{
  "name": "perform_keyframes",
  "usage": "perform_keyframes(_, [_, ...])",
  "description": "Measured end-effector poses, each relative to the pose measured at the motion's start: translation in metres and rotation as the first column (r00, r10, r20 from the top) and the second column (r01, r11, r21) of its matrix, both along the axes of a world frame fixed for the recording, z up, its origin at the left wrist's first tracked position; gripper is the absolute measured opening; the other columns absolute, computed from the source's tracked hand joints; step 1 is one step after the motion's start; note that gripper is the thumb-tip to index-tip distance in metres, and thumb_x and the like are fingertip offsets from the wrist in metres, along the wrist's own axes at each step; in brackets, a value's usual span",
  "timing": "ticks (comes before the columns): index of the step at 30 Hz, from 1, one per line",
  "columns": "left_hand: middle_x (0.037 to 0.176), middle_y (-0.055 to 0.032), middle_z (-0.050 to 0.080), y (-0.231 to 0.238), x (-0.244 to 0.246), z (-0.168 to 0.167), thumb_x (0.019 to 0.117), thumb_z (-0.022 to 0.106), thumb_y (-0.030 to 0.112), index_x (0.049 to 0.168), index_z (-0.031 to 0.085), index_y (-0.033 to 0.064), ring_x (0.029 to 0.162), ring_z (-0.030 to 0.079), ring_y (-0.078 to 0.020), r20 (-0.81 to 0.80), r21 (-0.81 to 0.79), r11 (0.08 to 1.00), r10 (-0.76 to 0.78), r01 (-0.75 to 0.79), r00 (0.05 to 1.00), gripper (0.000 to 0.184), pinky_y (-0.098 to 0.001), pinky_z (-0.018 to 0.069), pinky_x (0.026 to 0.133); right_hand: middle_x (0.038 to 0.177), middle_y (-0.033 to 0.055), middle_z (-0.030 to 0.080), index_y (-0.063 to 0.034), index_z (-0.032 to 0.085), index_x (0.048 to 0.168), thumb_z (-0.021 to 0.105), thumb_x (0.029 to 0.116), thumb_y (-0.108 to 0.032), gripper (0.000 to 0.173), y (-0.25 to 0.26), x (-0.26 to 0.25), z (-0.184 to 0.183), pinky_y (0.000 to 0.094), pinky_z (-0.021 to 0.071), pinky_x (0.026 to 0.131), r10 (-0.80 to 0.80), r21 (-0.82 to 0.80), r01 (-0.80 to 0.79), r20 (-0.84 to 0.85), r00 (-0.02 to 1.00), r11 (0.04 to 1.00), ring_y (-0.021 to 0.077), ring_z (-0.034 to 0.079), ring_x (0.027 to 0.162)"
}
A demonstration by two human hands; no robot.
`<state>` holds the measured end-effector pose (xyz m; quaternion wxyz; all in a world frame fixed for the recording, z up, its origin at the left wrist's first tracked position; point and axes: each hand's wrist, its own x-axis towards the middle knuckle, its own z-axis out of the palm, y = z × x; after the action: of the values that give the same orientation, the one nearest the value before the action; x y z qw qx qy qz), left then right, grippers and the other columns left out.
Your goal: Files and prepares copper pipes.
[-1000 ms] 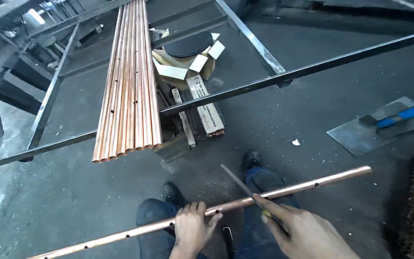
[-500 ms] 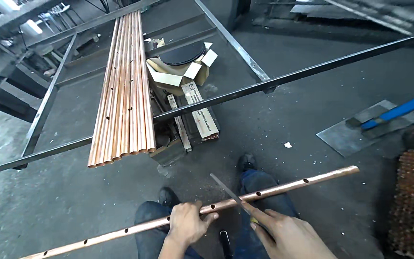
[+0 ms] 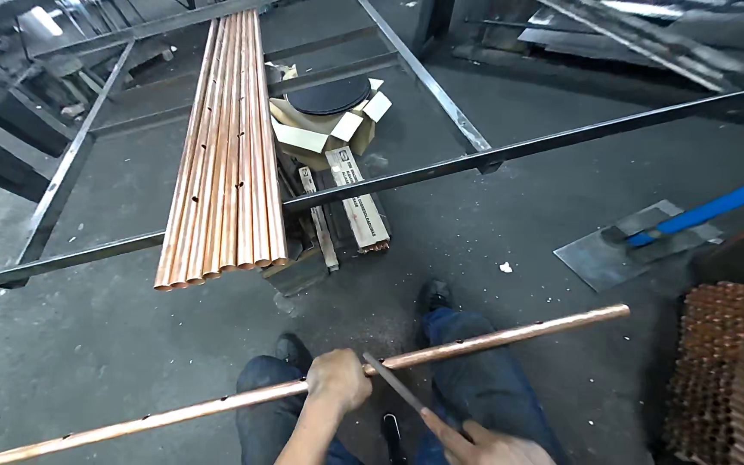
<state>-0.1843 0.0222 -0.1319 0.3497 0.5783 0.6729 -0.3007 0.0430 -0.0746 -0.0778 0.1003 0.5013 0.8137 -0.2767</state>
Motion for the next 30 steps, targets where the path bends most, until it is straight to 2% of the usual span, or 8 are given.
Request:
perform_keyframes(5, [0.108, -0.0113, 0.075, -0.015, 0.008, -0.003, 0.0904, 0.062, 0.041, 0.103, 0.072, 0.0095, 0.105, 0.072, -0.0318, -0.056, 0.098, 0.995, -0.013, 0.018, 0.998, 0.035, -0.0570, 0.0582, 0.085, 0.107, 0.0171, 0.073, -0.0286, 0.047, 0.154, 0.043, 0.1048, -0.029, 0.049, 0.081, -0.053, -0.013, 0.0595, 0.0558, 0.083, 0.056, -0.145, -0.028, 0.186, 0.981, 0.989, 0.0391, 0.071, 0.100])
perform_keyframes(9, [0.108, -0.0097, 0.077, -0.023, 0.003, -0.006, 0.0919, 0.060, 0.041, 0.105, 0.074, 0.0123, 0.103, 0.074, -0.0316, -0.062, 0.134, 0.991, 0.019, -0.011, 0.998, 0.035, -0.0568, 0.0582, 0.083, 0.102, 0.0199, 0.073, -0.0302, 0.052, 0.153, 0.046, 0.1051, -0.032, 0.048, 0.041, -0.023, 0.023, 0.0590, 0.0561, 0.067, 0.038, -0.091, -0.030, 0.086, 0.996, 0.995, 0.0411, 0.072, 0.082])
perform_keyframes(13, [0.108, -0.0100, 0.077, -0.030, 0.002, -0.014, 0.0944, 0.058, 0.037, 0.113, 0.072, 0.0135, 0.103, 0.074, -0.0319, -0.055, 0.216, 0.976, 0.005, 0.007, 0.998, 0.033, -0.0564, 0.0580, 0.084, 0.098, 0.0202, 0.072, -0.0259, 0.050, 0.154, 0.044, 0.1055, -0.030, 0.049, 0.033, -0.032, 0.021, 0.0585, 0.0555, 0.067, 0.046, -0.125, -0.033, 0.102, 0.994, 0.992, 0.0414, 0.071, 0.082])
perform_keyframes(18, [0.091, -0.0084, 0.077, -0.047, -0.002, -0.033, 0.1088, 0.036, 0.049, 0.103, 0.072, 0.0129, 0.091, 0.077, -0.0267, -0.107, 0.473, 0.872, -0.083, 0.124, 0.991, 0.052, -0.0467, 0.0599, 0.080, 0.110, 0.0151, 0.072, -0.0178, 0.067, 0.126, 0.052, 0.0997, -0.033, 0.034, 0.107, -0.083, 0.006, 0.0613, 0.0549, 0.086, 0.083, -0.294, 0.010, 0.300, 0.950, 0.956, 0.0368, 0.069, 0.108])
perform_keyframes(22, [0.086, -0.0070, 0.078, -0.062, -0.023, -0.039, 0.1018, 0.053, 0.043, 0.091, 0.077, 0.0124, 0.092, 0.076, -0.0260, -0.094, 0.633, 0.764, -0.089, 0.129, 0.992, 0.040, -0.0469, 0.0592, 0.084, 0.102, 0.0113, 0.076, -0.0373, 0.055, 0.149, 0.051, 0.1018, -0.039, 0.047, 0.083, -0.030, 0.029, 0.0599, 0.0564, 0.075, -0.095, -0.020, 0.098, 0.127, 0.987, 0.995, 0.0350, 0.073, 0.091])
perform_keyframes(24, [0.088, -0.0054, 0.079, -0.071, -0.048, -0.042, 0.0996, 0.059, 0.043, 0.087, 0.079, 0.0135, 0.102, 0.074, -0.0285, -0.124, 0.711, 0.687, -0.093, 0.153, 0.988, 0.037, -0.0517, 0.0557, 0.092, 0.104, 0.0150, 0.075, -0.0347, 0.050, 0.154, 0.051, 0.1030, -0.038, 0.051, 0.065, 0.003, 0.036, 0.0600, 0.0561, 0.069, -0.145, 0.075, 0.139, 0.084, 0.986, 0.987, 0.0379, 0.073, 0.084])
perform_keyframes(26, [0.099, -0.0070, 0.079, -0.079, -0.082, -0.045, 0.0964, 0.066, 0.041, 0.087, 0.081, 0.0149, 0.115, 0.069, -0.0336, -0.153, 0.768, 0.616, -0.088, 0.174, 0.984, 0.032, -0.0618, 0.0483, 0.103, 0.104, 0.0195, 0.073, -0.0284, 0.047, 0.157, 0.049, 0.1047, -0.036, 0.053, 0.047, 0.029, 0.029, 0.0601, 0.0555, 0.064, -0.134, 0.090, 0.127, 0.084, 0.987, 0.988, 0.0409, 0.071, 0.080])
perform_keyframes(30, [0.149, -0.0103, 0.061, -0.084, -0.114, -0.040, 0.0877, 0.074, 0.038, 0.109, 0.082, 0.0215, 0.146, 0.047, -0.0383, -0.199, 0.709, 0.672, -0.103, 0.216, 0.975, 0.028, -0.0754, 0.0255, 0.117, 0.106, 0.0228, 0.071, -0.0217, 0.046, 0.157, 0.047, 0.1062, -0.034, 0.053, 0.023, 0.039, -0.009, 0.0601, 0.0568, 0.066, -0.093, 0.048, 0.090, 0.069, 0.993, 0.995, 0.0426, 0.072, 0.080])
